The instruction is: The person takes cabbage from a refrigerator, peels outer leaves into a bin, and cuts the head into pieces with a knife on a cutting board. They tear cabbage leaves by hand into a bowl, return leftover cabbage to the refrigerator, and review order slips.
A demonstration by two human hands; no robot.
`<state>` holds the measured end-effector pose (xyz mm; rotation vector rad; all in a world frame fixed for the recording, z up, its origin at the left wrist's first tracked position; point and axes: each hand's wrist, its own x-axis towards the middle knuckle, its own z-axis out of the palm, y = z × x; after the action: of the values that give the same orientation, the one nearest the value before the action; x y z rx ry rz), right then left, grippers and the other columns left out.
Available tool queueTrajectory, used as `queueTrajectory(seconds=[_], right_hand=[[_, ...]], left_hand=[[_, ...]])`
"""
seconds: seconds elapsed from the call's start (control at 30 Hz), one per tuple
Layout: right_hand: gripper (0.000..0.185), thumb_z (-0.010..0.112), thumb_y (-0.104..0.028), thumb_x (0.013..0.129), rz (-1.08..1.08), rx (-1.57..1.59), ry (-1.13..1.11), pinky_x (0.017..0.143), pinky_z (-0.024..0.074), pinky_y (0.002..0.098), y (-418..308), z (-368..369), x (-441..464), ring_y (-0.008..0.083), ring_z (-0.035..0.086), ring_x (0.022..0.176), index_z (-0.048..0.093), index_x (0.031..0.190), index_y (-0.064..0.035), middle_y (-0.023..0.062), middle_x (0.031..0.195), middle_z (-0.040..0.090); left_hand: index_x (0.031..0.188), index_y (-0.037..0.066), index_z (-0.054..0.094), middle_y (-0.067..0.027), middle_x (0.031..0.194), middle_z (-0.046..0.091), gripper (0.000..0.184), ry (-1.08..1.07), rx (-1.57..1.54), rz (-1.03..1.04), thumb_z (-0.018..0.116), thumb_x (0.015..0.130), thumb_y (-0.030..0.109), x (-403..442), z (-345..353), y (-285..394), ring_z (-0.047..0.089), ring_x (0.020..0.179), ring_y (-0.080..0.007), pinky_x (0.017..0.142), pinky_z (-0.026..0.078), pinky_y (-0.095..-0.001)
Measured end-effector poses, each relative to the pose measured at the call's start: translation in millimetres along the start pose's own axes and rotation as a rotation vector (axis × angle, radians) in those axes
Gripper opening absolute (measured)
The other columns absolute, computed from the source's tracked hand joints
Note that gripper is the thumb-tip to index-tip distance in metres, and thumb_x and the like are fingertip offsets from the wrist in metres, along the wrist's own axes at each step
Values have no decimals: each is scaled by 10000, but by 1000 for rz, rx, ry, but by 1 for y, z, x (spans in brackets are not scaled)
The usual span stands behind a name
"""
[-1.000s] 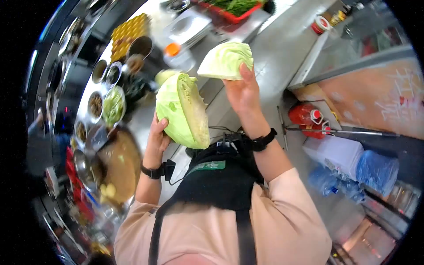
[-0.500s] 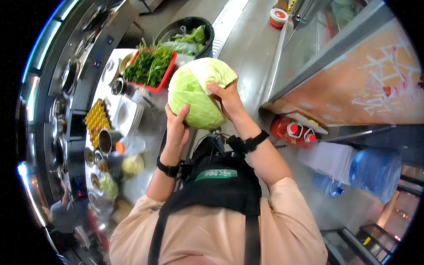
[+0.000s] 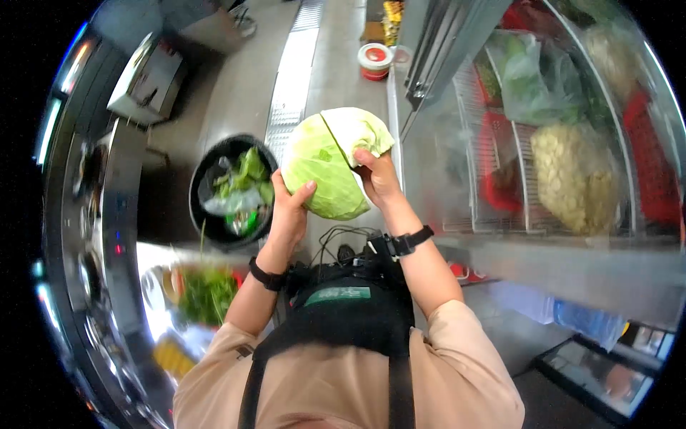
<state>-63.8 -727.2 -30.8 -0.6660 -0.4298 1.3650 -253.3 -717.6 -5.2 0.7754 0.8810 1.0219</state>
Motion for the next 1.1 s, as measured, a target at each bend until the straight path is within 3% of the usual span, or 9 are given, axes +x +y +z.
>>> queueTrajectory(seconds=[0.13,0.2,0.23,0.37,0.43,0.53,0.83,1.0,1.1], right_hand=[[694,753,-119,749,-287,-95,140,1015,456,377,-52,-41,81,209,546,1176,420,1353,-47,90,1283,553],[761,771,-120,713,-452,-502,188,1012,458,379,-69,-62,118,217,532,1188,350,1341,-36,110,1280,526],[874,832,-43,657,-343,-565,196,960,505,357,-78,-77,141,229,557,1132,254,1313,-72,132,1234,519],[975,891,-171,595,-465,-945,312,1081,388,454,-77,-77,225,362,396,1329,278,1339,-28,250,1399,359],[1000,888,-198,589,-527,-1439,610,1126,310,489,-81,-64,257,474,274,1387,272,1351,1,332,1484,199],[997,879,-197,584,-408,-1460,785,1126,309,496,-72,-58,272,530,244,1379,270,1344,19,372,1506,97],[976,907,-232,507,-390,-1352,1216,1057,404,454,-62,-68,330,433,416,1263,357,1297,-73,274,1379,276],[984,891,-268,510,-288,-1458,1214,1095,375,436,-21,-21,347,466,363,1329,352,1311,-76,307,1456,205],[935,873,-251,529,-159,-1495,968,1090,380,455,9,18,348,491,361,1327,386,1309,-80,338,1505,126]], left_hand=[[1409,73,285,-178,1278,486,766,-159,-58,-187,721,780,94,145,5,-5,487,1209,-313,1021,439,-428],[1426,82,285,-195,1278,505,704,-199,58,-242,631,813,68,213,13,12,523,1195,-338,1024,470,-469],[1418,77,293,-200,1269,508,677,-224,62,-226,617,823,69,244,5,8,534,1180,-337,1011,482,-461],[1350,26,360,-182,1263,531,555,-260,143,-211,589,847,71,360,6,36,554,1149,-302,990,494,-423],[1341,23,375,-175,1259,540,546,-298,141,-218,596,845,80,411,5,55,557,1145,-293,982,498,-416],[1337,20,403,-161,1243,560,560,-365,141,-247,623,829,107,453,5,75,559,1147,-272,960,504,-398],[1437,36,344,-132,1336,518,712,-938,202,-537,652,798,104,665,-12,86,505,1227,-263,1048,421,-370],[1437,38,345,-135,1319,529,796,-1145,388,-668,712,734,118,735,-14,138,509,1225,-262,1025,445,-369],[1429,29,344,-143,1317,518,829,-1308,545,-714,729,701,113,772,-24,169,498,1235,-269,1009,457,-378]])
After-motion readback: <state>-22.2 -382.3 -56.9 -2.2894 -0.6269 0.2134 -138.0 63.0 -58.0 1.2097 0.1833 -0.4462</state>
